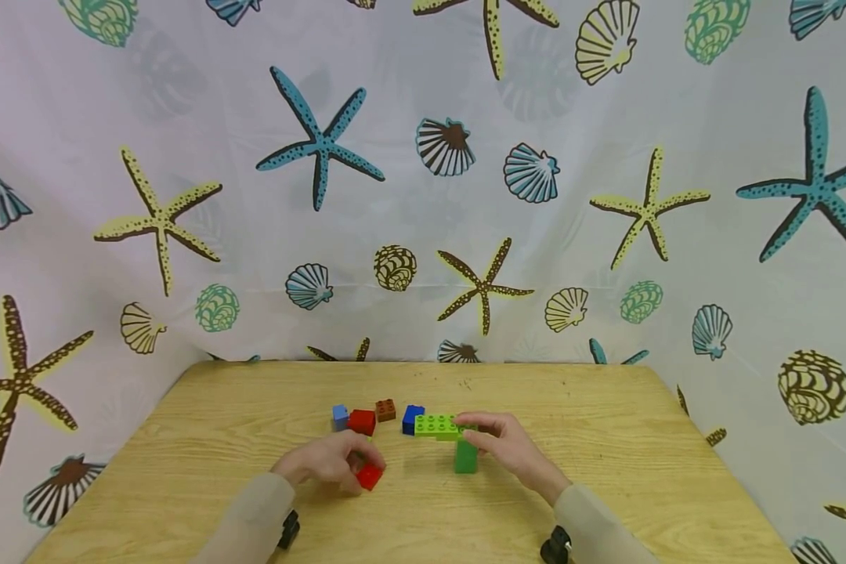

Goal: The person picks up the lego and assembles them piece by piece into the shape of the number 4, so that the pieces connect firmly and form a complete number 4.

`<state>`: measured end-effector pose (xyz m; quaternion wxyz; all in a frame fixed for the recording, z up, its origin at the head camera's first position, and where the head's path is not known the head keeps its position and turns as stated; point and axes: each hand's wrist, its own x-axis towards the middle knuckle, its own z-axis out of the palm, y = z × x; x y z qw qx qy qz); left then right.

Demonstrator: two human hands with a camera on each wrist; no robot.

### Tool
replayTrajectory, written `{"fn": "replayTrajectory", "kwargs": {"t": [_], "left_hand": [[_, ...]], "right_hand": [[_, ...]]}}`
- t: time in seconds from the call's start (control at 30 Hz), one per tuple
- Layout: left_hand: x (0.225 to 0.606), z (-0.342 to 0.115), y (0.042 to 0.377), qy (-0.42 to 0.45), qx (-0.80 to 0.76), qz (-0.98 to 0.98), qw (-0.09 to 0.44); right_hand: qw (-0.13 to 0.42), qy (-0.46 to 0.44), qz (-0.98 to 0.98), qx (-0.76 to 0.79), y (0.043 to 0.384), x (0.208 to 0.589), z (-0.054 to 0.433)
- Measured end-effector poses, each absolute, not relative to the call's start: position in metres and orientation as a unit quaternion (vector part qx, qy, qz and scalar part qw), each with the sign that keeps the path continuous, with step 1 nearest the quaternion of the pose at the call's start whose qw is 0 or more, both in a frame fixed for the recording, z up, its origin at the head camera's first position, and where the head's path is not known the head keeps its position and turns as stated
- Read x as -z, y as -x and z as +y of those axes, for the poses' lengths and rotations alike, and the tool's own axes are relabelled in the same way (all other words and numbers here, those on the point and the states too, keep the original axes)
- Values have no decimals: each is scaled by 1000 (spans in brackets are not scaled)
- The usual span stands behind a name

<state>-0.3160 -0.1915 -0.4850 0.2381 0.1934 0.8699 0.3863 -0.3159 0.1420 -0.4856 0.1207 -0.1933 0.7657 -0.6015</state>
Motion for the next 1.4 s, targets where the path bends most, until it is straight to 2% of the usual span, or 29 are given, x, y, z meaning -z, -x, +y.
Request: {"fn": "replayTrajectory", "kwargs": {"t": [0.83, 1.17, 1.4], "left_hand": [[479, -167, 319, -194, -408, 863, 227], [482, -154, 320, -203, -456, 852, 157], [482, -147, 322, -166, -475, 854, 129]], "right_hand": [[116, 188, 761, 610, 315, 482, 145], [124, 191, 761, 608, 315, 484, 143], [127, 182, 766, 604, 314, 482, 140]]}}
